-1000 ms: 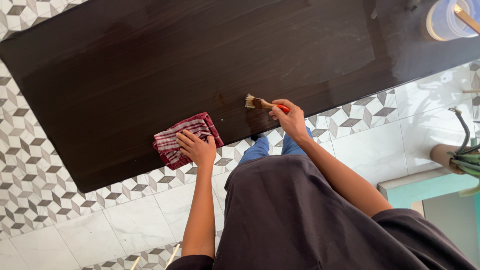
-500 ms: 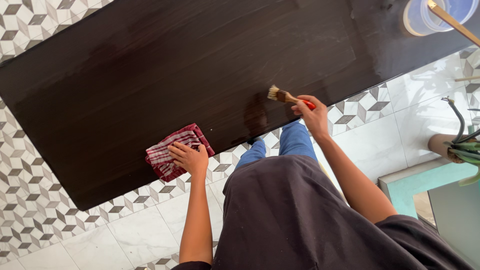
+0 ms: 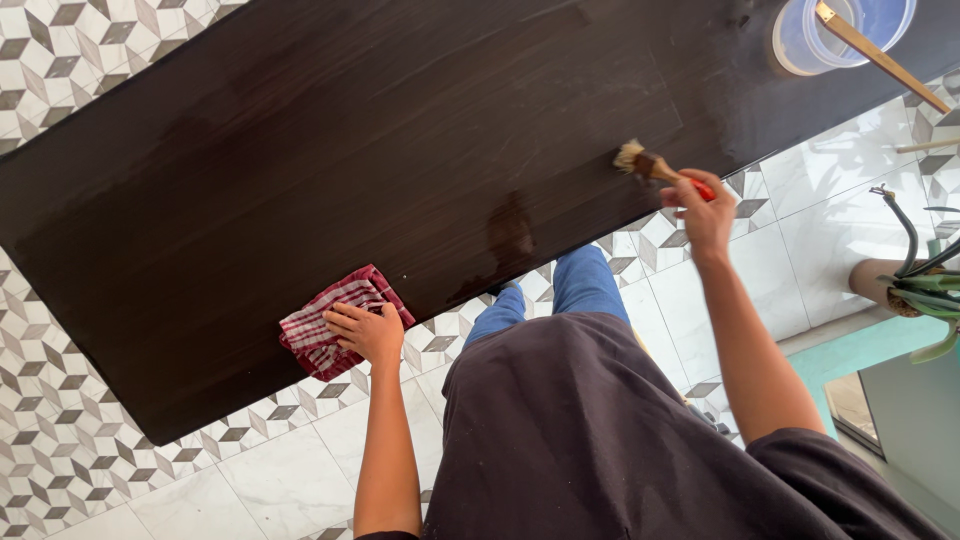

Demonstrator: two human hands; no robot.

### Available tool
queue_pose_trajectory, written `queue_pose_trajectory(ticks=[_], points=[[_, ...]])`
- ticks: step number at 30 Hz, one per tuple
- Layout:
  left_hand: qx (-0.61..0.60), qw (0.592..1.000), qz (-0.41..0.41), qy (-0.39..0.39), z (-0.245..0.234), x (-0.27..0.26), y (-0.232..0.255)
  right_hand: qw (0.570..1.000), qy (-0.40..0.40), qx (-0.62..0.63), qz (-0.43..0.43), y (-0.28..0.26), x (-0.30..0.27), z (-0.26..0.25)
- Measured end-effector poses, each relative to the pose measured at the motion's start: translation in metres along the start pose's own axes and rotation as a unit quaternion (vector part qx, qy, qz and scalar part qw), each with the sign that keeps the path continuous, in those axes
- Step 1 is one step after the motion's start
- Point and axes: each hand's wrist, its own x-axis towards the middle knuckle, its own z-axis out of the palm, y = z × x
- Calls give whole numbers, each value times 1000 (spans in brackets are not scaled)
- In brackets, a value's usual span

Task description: The person wipes a dark tabletop with a cloth and kemudian applies a liquid using a brush, spreading it across the surface.

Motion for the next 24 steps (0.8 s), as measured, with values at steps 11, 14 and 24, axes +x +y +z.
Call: queue_pose_trajectory(ticks=[11, 14, 24], points=[[-2, 1000, -11, -21, 0, -4, 12, 989, 84, 110, 49, 4, 56, -57], [-4, 1000, -13, -27, -1, -6, 12, 974, 100, 184, 86, 5, 69, -75], [5, 1000, -8, -20, -1, -6, 13, 990, 37, 101, 92, -2, 84, -83]])
